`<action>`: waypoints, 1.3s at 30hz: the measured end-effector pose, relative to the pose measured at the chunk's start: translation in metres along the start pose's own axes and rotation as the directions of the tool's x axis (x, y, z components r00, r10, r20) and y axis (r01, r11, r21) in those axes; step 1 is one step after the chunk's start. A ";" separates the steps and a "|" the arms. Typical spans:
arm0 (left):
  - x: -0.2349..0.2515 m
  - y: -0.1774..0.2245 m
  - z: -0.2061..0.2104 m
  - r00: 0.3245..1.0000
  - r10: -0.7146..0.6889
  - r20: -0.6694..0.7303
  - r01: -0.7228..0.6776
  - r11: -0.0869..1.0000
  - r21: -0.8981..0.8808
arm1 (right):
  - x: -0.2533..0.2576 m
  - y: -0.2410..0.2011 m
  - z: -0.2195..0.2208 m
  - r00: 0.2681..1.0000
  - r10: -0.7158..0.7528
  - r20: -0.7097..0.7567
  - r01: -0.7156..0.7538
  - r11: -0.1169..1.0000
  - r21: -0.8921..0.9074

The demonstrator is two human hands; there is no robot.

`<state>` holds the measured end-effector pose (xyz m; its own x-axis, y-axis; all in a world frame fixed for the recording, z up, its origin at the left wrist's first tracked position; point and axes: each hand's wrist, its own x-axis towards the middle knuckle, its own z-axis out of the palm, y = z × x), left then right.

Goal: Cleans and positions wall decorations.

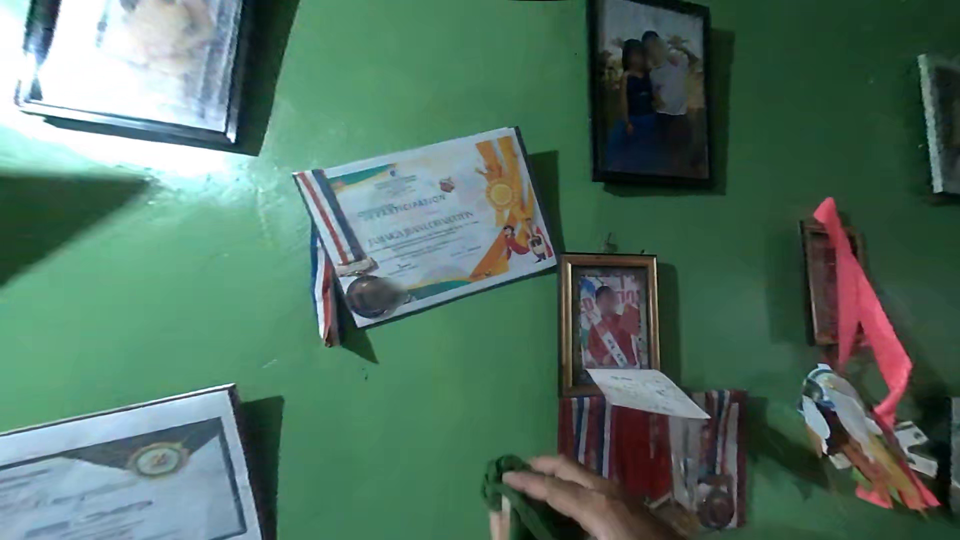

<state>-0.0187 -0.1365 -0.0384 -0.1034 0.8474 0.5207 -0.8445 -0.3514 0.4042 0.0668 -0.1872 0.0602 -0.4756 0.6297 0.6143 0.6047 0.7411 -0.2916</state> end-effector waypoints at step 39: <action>0.223 0.034 0.184 0.815 0.281 0.507 -0.561 0.162 0.812 | 0.149 0.134 -0.176 0.595 -0.320 -0.737 -0.383 0.694 -0.610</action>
<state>0.0264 -0.0331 0.2300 -0.0549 0.3900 0.9192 0.3475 -0.8556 0.3838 0.1899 -0.0351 0.2414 -0.0055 -0.0347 0.9994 0.9913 0.1310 0.0100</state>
